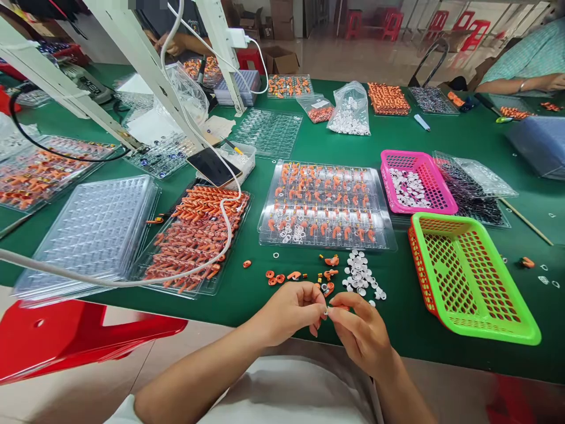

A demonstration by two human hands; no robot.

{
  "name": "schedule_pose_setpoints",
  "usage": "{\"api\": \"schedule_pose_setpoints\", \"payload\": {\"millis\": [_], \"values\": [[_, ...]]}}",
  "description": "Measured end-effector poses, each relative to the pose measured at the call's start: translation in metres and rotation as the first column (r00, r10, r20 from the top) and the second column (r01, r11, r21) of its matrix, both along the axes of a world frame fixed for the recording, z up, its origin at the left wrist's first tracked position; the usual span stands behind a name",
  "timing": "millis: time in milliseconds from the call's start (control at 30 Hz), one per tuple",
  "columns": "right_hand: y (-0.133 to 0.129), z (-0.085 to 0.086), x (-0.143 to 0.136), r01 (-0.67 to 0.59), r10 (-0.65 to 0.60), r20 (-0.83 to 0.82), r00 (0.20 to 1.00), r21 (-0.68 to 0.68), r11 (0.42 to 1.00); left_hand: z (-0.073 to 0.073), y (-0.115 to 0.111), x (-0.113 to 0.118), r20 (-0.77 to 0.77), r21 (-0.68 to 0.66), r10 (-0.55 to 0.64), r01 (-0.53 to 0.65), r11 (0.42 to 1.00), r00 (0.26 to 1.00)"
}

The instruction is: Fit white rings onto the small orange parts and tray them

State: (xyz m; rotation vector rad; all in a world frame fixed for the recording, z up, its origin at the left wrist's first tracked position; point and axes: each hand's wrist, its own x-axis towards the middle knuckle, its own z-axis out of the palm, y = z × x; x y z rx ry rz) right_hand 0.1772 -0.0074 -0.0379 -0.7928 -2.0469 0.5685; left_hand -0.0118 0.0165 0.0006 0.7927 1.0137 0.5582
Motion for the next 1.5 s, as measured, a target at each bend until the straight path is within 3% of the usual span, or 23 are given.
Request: {"api": "schedule_pose_setpoints", "payload": {"millis": [367,667,833,967,1067,1200,1267,1333,1433,1500], "values": [[0.001,0.001,0.002,0.038,-0.042,0.049,0.998,0.072,0.997,-0.001,0.0,-0.003,-0.068,0.011,-0.031,0.032,0.999,0.997],[-0.001,-0.004,0.002,0.063,-0.066,0.028,0.997,0.1,0.993,-0.002,0.001,0.0,-0.036,0.008,0.026,-0.026,1.0,0.999],[-0.006,-0.005,0.001,0.121,-0.12,-0.029,0.992,0.013,0.993,-0.004,-0.001,-0.002,-0.054,0.047,0.075,-0.073,0.996,0.996],[-0.011,-0.002,-0.001,0.133,-0.177,-0.22,0.959,-0.2,0.971,0.002,0.001,-0.007,-0.138,0.128,0.117,-0.1,0.987,0.983],[-0.014,-0.002,-0.002,0.096,-0.262,-0.341,0.903,-0.434,0.896,0.014,0.014,-0.019,-0.308,0.354,0.212,-0.096,0.93,0.927],[-0.015,-0.004,-0.005,0.019,-0.356,-0.441,0.824,-0.606,0.795,0.029,0.05,-0.041,-0.532,0.689,0.428,0.08,0.721,0.731],[-0.015,-0.004,-0.007,-0.014,-0.368,-0.467,0.804,-0.634,0.773,0.029,0.073,-0.05,-0.615,0.717,0.457,0.214,0.663,0.643],[-0.016,-0.003,-0.008,-0.039,-0.357,-0.479,0.802,-0.639,0.768,0.025,0.093,-0.057,-0.705,0.677,0.414,0.373,0.634,0.576],[-0.018,-0.003,-0.007,-0.068,-0.333,-0.481,0.811,-0.643,0.763,0.02,0.108,-0.062,-0.736,0.659,0.407,0.437,0.612,0.541],[-0.018,-0.004,-0.006,-0.088,-0.351,-0.497,0.794,-0.664,0.742,0.023,0.105,-0.059,-0.724,0.676,0.429,0.43,0.598,0.54]]}}
